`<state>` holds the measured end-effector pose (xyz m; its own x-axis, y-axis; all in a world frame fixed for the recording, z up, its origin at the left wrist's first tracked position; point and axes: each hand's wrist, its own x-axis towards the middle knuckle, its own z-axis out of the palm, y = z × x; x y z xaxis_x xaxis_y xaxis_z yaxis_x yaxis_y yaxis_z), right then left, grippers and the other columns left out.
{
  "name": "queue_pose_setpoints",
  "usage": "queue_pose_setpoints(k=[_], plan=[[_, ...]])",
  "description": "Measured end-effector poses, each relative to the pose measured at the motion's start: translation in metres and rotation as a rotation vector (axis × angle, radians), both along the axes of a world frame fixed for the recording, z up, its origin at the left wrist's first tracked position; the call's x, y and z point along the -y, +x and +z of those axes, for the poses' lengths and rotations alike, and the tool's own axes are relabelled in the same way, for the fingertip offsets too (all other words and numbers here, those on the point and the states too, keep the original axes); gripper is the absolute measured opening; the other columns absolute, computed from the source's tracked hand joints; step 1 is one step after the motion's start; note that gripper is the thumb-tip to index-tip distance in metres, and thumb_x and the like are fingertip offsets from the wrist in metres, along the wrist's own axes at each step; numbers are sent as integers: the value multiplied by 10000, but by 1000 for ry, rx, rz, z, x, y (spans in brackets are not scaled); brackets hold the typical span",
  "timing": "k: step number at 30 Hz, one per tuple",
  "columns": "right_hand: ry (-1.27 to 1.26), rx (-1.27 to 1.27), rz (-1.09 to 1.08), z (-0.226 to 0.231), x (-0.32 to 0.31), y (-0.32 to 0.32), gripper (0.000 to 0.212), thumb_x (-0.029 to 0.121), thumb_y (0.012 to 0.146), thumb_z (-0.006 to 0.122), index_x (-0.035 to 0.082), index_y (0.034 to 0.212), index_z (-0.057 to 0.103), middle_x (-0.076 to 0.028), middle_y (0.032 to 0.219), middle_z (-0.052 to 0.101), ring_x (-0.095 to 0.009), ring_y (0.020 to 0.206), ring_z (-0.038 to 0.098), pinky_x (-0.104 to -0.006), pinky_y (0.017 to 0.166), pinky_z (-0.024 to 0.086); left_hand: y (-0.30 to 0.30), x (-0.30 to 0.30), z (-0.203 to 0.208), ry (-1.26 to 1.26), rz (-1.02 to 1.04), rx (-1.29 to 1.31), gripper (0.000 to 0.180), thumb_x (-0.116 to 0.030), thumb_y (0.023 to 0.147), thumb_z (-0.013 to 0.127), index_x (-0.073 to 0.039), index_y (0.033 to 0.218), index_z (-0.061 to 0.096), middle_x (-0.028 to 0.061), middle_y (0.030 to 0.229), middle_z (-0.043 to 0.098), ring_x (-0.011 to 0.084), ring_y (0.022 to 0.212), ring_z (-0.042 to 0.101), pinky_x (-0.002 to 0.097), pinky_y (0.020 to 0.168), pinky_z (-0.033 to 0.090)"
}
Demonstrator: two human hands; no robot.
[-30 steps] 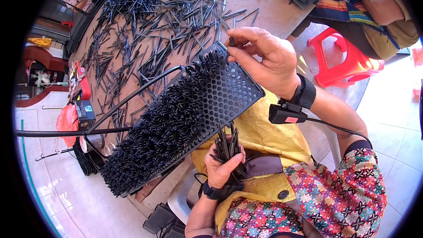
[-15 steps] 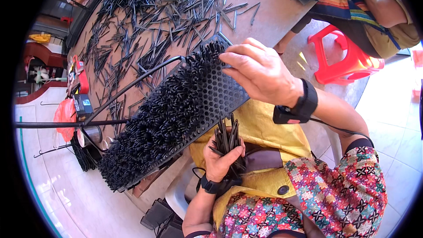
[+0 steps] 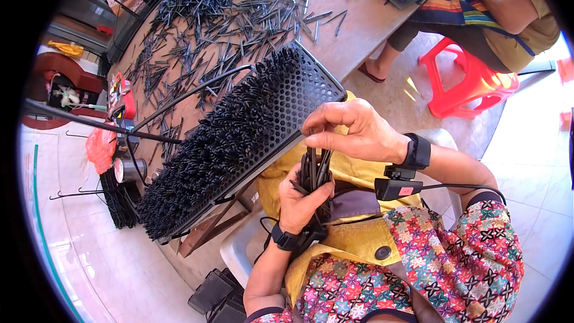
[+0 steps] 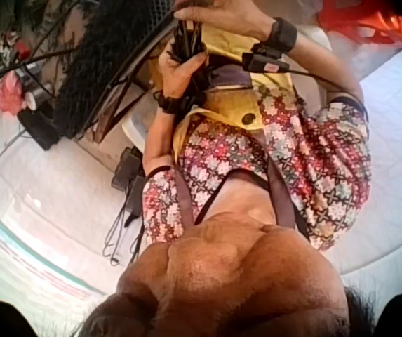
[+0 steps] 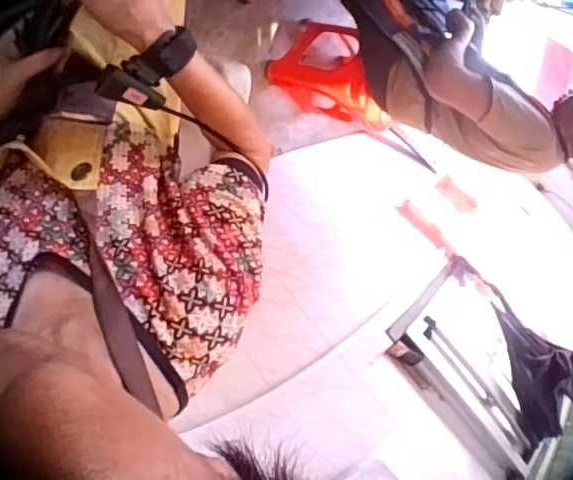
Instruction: The person inserts black filaments into the holes of a brush head by hand, picking them up from a pile and placing them into individual sockets.
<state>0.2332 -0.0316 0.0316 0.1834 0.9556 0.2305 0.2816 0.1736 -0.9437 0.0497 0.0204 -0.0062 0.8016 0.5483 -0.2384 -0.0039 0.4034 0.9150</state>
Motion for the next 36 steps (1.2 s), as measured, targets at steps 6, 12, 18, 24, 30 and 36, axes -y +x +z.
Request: queue_pose_setpoints(k=[6, 12, 18, 24, 30, 36], plan=[[-18, -158, -112, 5, 16, -10, 101, 29, 832, 601, -33, 908, 628, -64, 866, 659, -83, 782, 584, -229, 690, 480, -2, 4, 2, 160, 50, -4, 320, 33, 729, 639, 33, 1033, 539, 20, 743, 595, 81, 637, 564, 218, 597, 465], [-51, -139, -196, 21, 22, -10, 119, 71, 849, 579, -44, 874, 597, -69, 806, 644, -88, 732, 577, -232, 661, 469, -4, 6, 3, 148, 48, 56, 404, 43, 718, 638, 21, 1099, 506, 50, 790, 593, 117, 634, 577, 239, 588, 478], [102, -299, -328, 37, 8, 3, 132, 89, 846, 586, -43, 842, 586, -60, 708, 629, -87, 586, 586, -219, 521, 493, -10, -1, -5, -26, 131, 160, 356, 64, 725, 598, -11, 1060, 502, 99, 777, 582, 190, 646, 590, 306, 587, 514], [351, -157, -490, 18, -37, 19, 130, 74, 835, 603, -28, 910, 574, -72, 699, 628, -100, 609, 610, -236, 547, 504, -12, -4, -7, -84, 126, 236, 344, 49, 716, 618, -19, 1035, 508, 110, 786, 599, 212, 691, 604, 336, 613, 531], [439, 206, -574, -6, -78, 28, 160, 76, 802, 613, -11, 927, 562, -164, 754, 635, -275, 675, 644, -323, 606, 501, -10, -3, -7, -178, 130, 248, 352, 50, 708, 608, -26, 1035, 501, 118, 789, 600, 231, 757, 606, 386, 668, 548], [459, 522, -486, -11, -87, 26, 134, 90, 818, 585, -6, 910, 562, -194, 745, 598, -345, 696, 609, -390, 603, 485, -10, -5, -14, -157, 98, 197, 365, 43, 711, 609, -23, 1052, 495, 116, 793, 591, 235, 767, 604, 371, 640, 550]])
